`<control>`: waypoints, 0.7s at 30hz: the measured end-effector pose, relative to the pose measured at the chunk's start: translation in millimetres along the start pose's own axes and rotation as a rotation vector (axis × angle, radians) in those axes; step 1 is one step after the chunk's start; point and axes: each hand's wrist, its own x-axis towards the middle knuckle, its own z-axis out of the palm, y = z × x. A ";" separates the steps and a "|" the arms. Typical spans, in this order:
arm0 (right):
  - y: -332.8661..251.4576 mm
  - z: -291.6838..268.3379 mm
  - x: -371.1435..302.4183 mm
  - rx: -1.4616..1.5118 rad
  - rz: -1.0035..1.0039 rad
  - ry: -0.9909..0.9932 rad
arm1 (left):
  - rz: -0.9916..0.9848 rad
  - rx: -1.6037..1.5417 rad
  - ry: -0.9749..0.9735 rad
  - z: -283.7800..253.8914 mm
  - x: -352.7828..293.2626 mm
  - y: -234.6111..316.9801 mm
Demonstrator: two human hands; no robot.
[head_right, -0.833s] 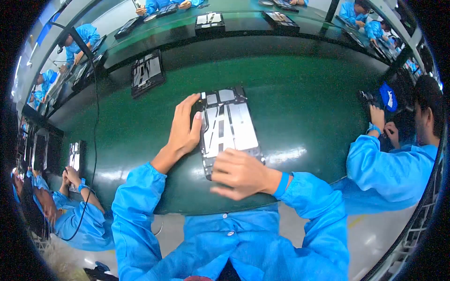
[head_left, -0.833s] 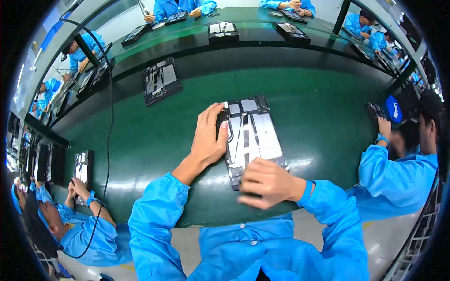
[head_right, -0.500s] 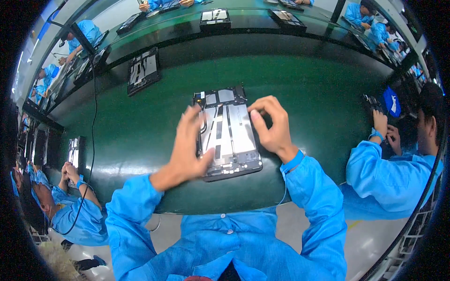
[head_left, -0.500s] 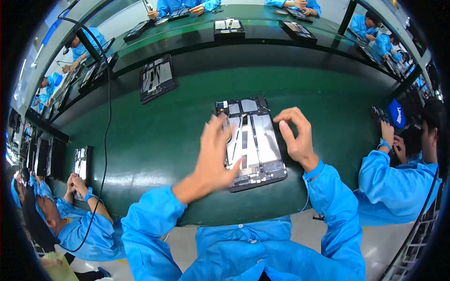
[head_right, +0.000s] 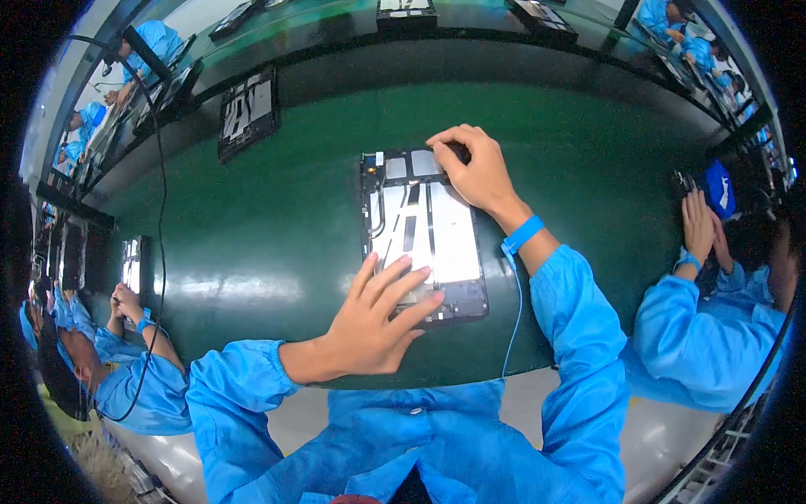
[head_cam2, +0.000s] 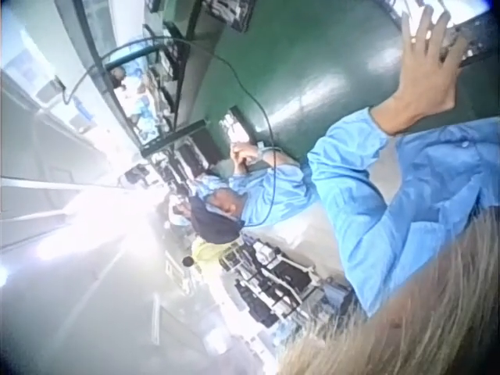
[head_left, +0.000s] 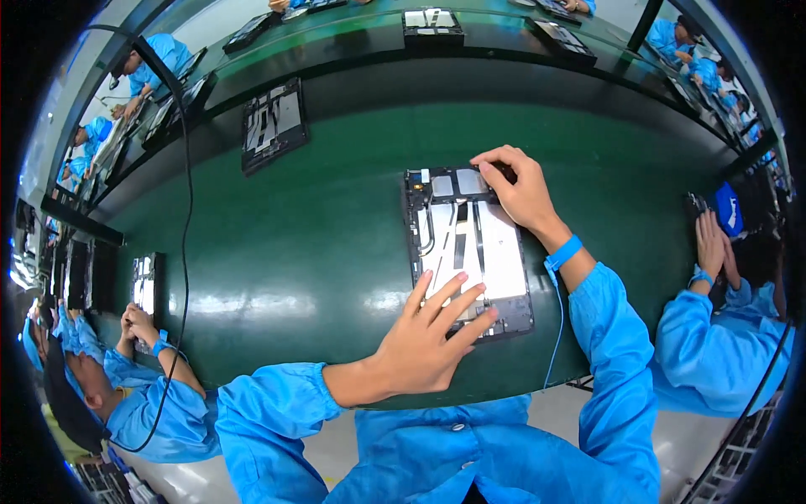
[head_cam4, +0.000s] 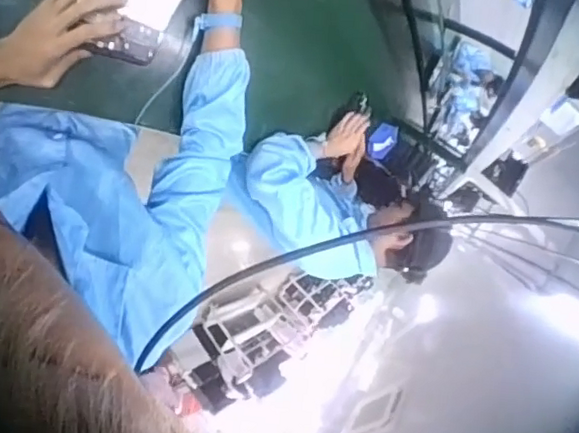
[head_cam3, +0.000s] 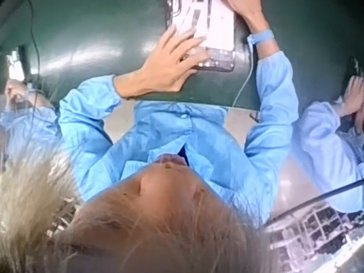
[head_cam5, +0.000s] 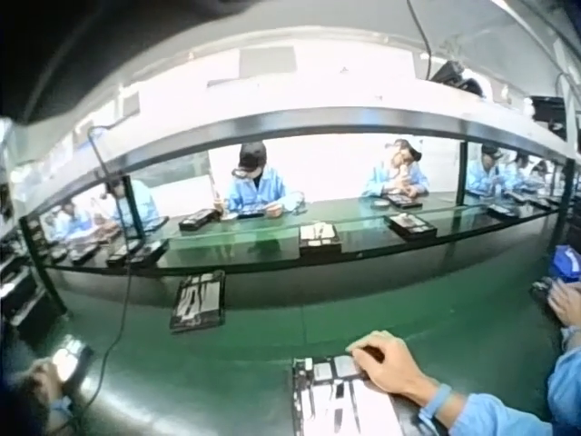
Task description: The person connects internal ribbon cables and presses adhesive components onto tablet casings by hand, then pushes the assembled tablets onto the conveyor belt.
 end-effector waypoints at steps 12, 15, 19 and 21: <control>-41.9 -12.0 -44.8 -0.062 -0.335 -0.211 | 0.327 -0.441 -0.132 -13.5 7.0 12.6; -60.5 -14.3 -53.1 -0.156 -0.478 -0.098 | 0.235 -0.180 0.126 -7.4 -6.5 -20.8; -70.5 -29.3 -68.2 -0.253 -0.499 -0.098 | 0.033 -0.165 0.225 -43.3 6.4 -68.7; -75.8 -25.8 -71.9 -0.212 -0.530 -0.143 | -0.052 -0.197 0.182 -50.1 3.3 -79.8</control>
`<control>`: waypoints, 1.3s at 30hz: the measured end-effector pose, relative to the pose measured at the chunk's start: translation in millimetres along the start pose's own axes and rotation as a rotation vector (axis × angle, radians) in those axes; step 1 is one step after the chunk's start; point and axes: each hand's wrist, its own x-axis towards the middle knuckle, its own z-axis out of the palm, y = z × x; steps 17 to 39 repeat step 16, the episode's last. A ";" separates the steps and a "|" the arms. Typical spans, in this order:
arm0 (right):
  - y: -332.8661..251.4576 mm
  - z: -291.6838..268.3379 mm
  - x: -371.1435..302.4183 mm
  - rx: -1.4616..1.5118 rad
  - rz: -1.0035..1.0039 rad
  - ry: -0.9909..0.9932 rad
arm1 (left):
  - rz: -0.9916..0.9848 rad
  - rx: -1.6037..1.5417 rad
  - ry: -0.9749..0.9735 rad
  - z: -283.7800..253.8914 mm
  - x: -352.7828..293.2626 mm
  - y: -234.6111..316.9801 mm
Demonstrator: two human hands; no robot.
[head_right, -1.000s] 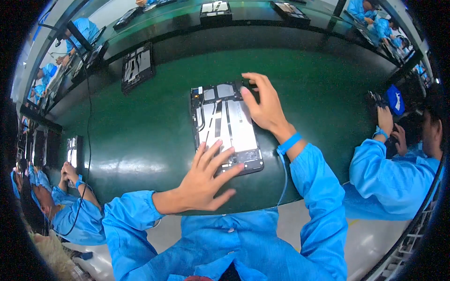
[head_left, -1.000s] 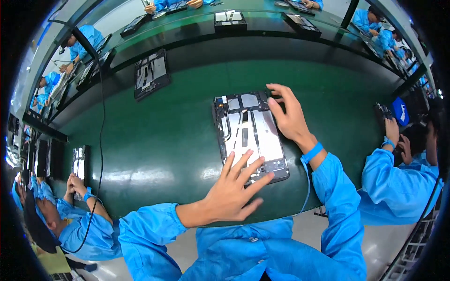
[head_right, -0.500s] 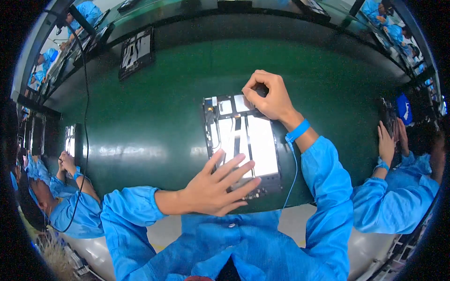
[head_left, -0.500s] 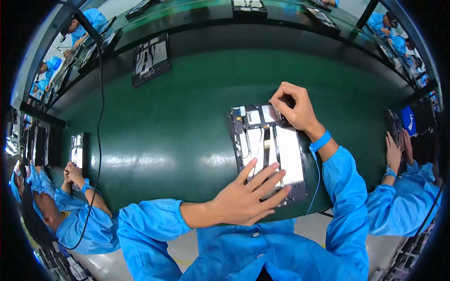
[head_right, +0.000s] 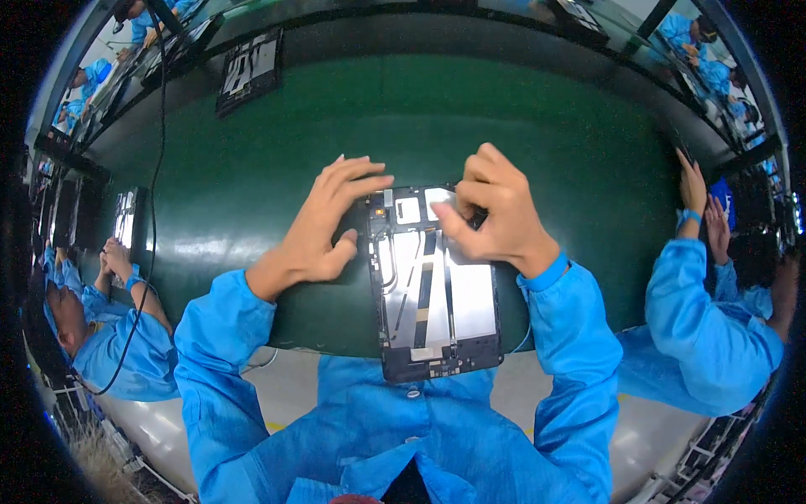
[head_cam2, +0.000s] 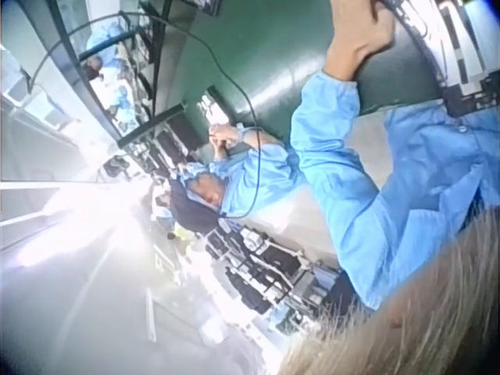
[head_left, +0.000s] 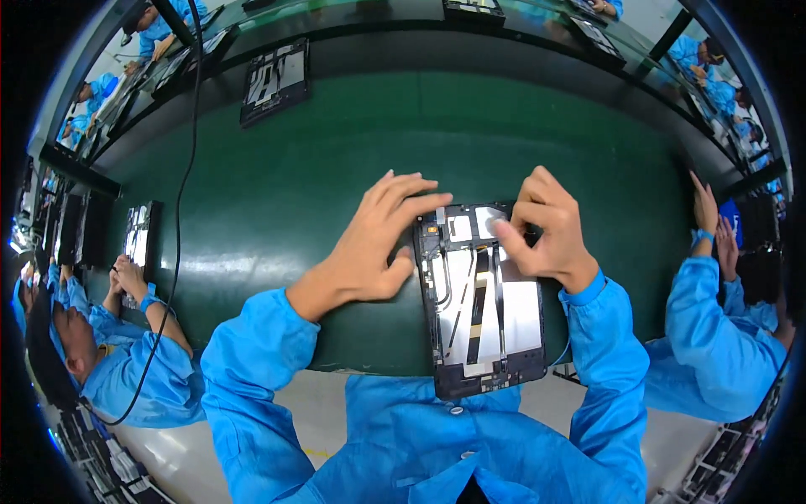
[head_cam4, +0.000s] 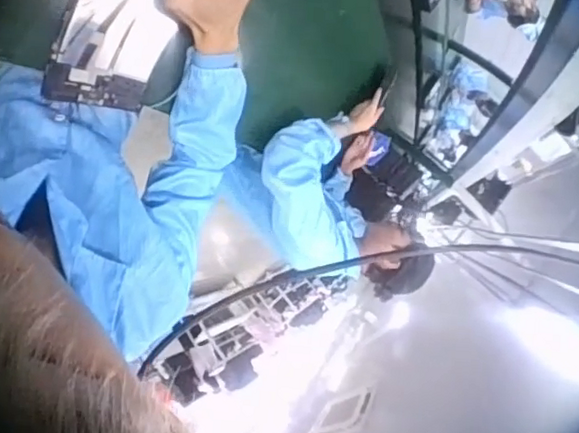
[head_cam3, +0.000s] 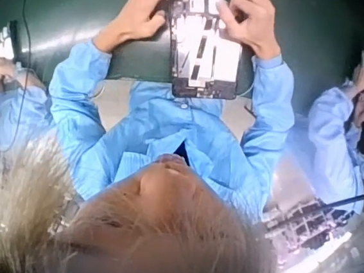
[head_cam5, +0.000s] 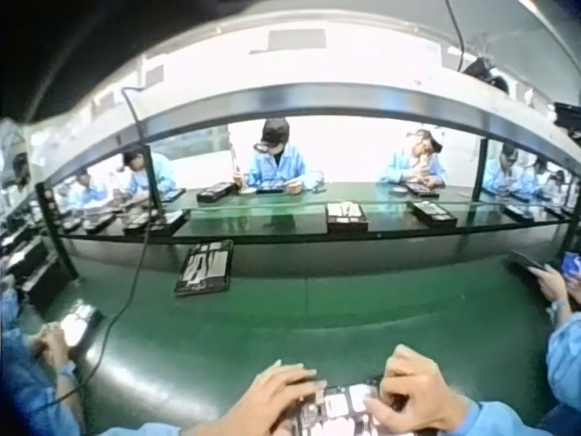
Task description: The person connects internal ribbon cables and presses adhesive components onto tablet casings by hand, then pushes the assembled tablets onto the conveyor belt.
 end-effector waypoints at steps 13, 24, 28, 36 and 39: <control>-30.5 33.6 3.1 0.878 0.492 0.141 | -0.178 -0.048 -0.266 -6.1 2.7 2.7; -12.4 15.4 -2.3 1.233 0.727 -0.162 | -0.179 -0.026 -0.297 -5.3 0.1 2.6; -12.4 15.4 -2.3 1.233 0.727 -0.162 | -0.179 -0.026 -0.297 -5.3 0.1 2.6; -12.4 15.4 -2.3 1.233 0.727 -0.162 | -0.179 -0.026 -0.297 -5.3 0.1 2.6; -12.4 15.4 -2.3 1.233 0.727 -0.162 | -0.179 -0.026 -0.297 -5.3 0.1 2.6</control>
